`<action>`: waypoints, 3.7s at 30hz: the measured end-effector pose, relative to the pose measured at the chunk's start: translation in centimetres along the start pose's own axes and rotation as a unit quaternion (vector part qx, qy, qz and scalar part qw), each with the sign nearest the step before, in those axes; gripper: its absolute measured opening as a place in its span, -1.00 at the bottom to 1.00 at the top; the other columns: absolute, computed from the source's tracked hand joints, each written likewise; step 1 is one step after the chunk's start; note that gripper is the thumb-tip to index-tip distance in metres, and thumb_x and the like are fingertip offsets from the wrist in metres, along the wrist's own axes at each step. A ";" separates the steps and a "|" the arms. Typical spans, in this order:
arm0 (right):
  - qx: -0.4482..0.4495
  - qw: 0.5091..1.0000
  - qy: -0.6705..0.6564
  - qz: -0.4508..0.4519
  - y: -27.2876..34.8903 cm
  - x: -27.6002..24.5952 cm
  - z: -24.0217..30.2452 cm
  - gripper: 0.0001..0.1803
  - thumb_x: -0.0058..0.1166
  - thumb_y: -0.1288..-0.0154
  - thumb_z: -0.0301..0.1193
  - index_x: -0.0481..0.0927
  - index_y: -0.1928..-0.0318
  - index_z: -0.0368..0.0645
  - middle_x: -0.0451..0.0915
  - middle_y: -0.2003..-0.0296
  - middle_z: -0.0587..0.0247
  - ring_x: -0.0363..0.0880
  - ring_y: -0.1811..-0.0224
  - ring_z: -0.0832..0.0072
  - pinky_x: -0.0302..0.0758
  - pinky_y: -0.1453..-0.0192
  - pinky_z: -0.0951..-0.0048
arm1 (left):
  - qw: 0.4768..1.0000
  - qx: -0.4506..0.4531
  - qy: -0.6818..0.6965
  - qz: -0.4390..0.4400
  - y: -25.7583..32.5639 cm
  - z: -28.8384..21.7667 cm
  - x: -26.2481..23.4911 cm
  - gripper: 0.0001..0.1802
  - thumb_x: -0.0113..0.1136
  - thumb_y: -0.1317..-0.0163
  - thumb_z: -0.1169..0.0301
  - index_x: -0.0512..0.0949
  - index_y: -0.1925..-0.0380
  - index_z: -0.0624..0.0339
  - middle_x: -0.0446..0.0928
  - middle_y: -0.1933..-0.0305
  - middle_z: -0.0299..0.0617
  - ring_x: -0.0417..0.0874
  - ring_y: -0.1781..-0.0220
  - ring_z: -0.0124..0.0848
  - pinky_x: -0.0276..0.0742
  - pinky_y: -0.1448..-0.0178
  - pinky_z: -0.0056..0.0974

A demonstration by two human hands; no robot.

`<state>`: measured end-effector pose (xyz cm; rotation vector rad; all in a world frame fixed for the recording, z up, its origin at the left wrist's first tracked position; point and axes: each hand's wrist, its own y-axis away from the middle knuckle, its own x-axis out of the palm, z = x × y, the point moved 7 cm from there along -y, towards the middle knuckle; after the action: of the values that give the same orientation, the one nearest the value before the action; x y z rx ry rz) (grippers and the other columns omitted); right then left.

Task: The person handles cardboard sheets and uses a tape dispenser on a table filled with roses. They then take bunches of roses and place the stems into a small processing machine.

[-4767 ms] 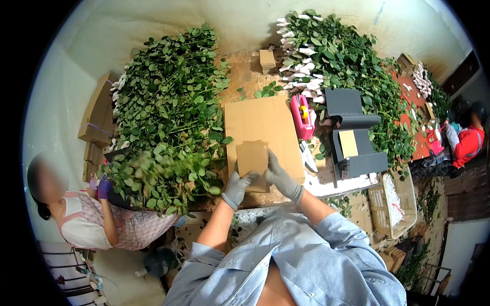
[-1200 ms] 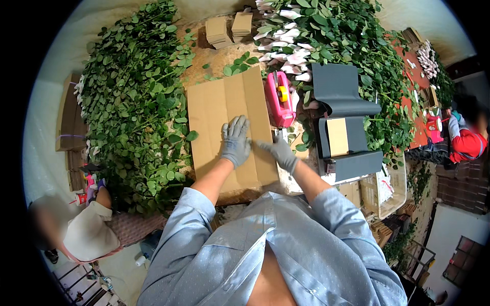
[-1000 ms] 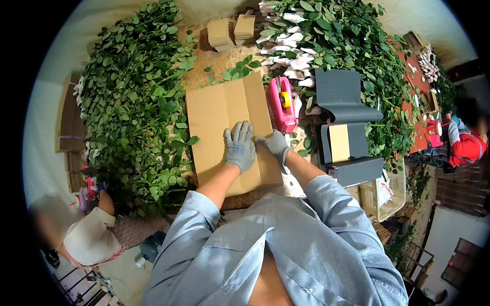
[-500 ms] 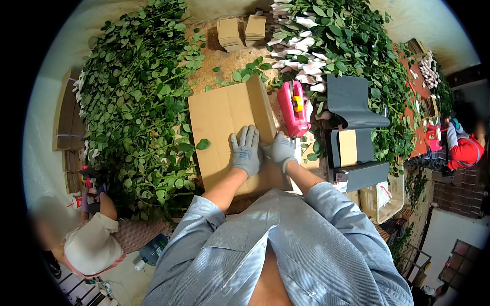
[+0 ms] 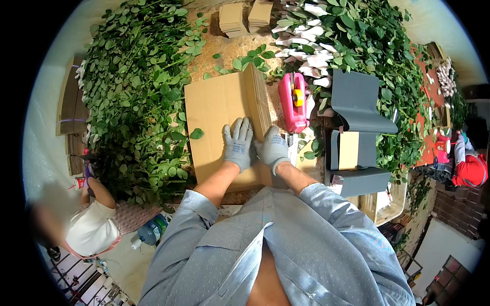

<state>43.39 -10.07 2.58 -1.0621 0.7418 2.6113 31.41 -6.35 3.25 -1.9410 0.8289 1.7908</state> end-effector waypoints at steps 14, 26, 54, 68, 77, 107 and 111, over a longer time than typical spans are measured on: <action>-0.039 0.998 -0.030 0.025 0.0 -0.6 -0.3 -0.29 0.36 -0.19 -0.12 0.29 -0.03 -0.42 0.62 0.21 -0.37 0.64 0.11 -0.25 0.55 0.03 -0.04 | 0.998 0.002 0.018 -0.059 0.1 0.1 -0.8 -0.25 0.12 -0.21 0.21 0.32 -0.42 0.23 0.17 -0.57 -0.06 0.05 -0.63 -0.12 -0.21 -0.58 0.26; -0.095 0.994 0.046 -0.006 -0.1 -3.3 1.9 -0.31 0.37 -0.18 -0.11 0.30 -0.01 -0.39 0.66 0.22 -0.33 0.67 0.15 -0.23 0.58 0.06 -0.05 | 1.000 0.003 0.013 -0.019 -0.1 0.2 -0.4 -0.32 0.10 -0.24 0.20 0.38 -0.37 0.20 0.18 -0.55 -0.05 0.02 -0.64 -0.09 -0.21 -0.57 0.28; -0.201 0.902 -0.374 0.078 1.1 -6.4 11.2 -0.25 0.47 -0.15 -0.14 0.43 -0.08 -0.51 0.71 0.10 -0.13 0.72 0.04 0.24 0.65 -0.01 0.29 | 0.531 -0.127 0.838 0.010 -0.1 4.6 -9.4 -0.35 0.13 -0.46 -0.04 0.37 -0.37 0.13 0.51 -0.28 -0.17 0.53 -0.26 -0.29 0.44 -0.40 -0.11; -0.084 0.787 -0.520 0.322 4.3 -2.1 12.3 -0.29 0.21 -0.39 0.03 0.47 -0.20 -0.38 0.67 0.03 0.09 0.66 0.02 0.36 0.59 -0.06 0.43 | 0.645 -0.140 0.750 0.050 10.3 5.0 -10.7 -0.31 0.43 -0.27 0.19 0.39 -0.31 0.23 0.55 -0.14 -0.27 0.58 -0.11 -0.44 0.56 -0.17 -0.26; -0.059 0.541 -0.751 0.373 1.4 -3.8 13.9 -0.24 0.03 -0.44 0.19 0.41 -0.36 -0.15 0.53 -0.25 0.13 0.53 -0.28 0.26 0.51 -0.34 0.15 | 0.650 -0.099 0.751 0.067 11.8 5.4 -9.6 -0.23 0.51 -0.19 0.22 0.39 -0.32 0.28 0.56 -0.16 -0.28 0.53 -0.15 -0.49 0.47 -0.25 -0.31; -0.068 0.690 -0.622 0.365 2.8 -3.1 14.3 -0.42 0.25 -0.38 -0.25 0.46 -0.31 -0.25 0.62 -0.14 0.15 0.62 -0.15 0.39 0.54 -0.26 0.33 | 0.874 -0.165 0.443 -0.115 7.8 7.4 -11.0 -0.26 0.56 -0.06 0.35 0.37 -0.19 0.35 0.62 -0.07 -0.01 0.67 -0.11 -0.29 0.60 -0.17 -0.18; -0.132 0.718 -0.580 0.362 2.2 -3.6 14.8 -0.42 0.28 -0.37 -0.29 0.46 -0.30 -0.29 0.62 -0.13 0.17 0.61 -0.14 0.44 0.52 -0.25 0.39 | 0.871 -0.166 0.446 -0.124 7.3 6.4 -11.5 -0.21 0.56 -0.05 0.28 0.35 -0.19 0.36 0.65 -0.07 0.10 0.72 -0.08 -0.14 0.61 -0.15 -0.11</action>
<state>36.43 -4.10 14.94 1.1521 0.4482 3.1966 21.58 -5.94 14.65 -2.9980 0.4666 0.8570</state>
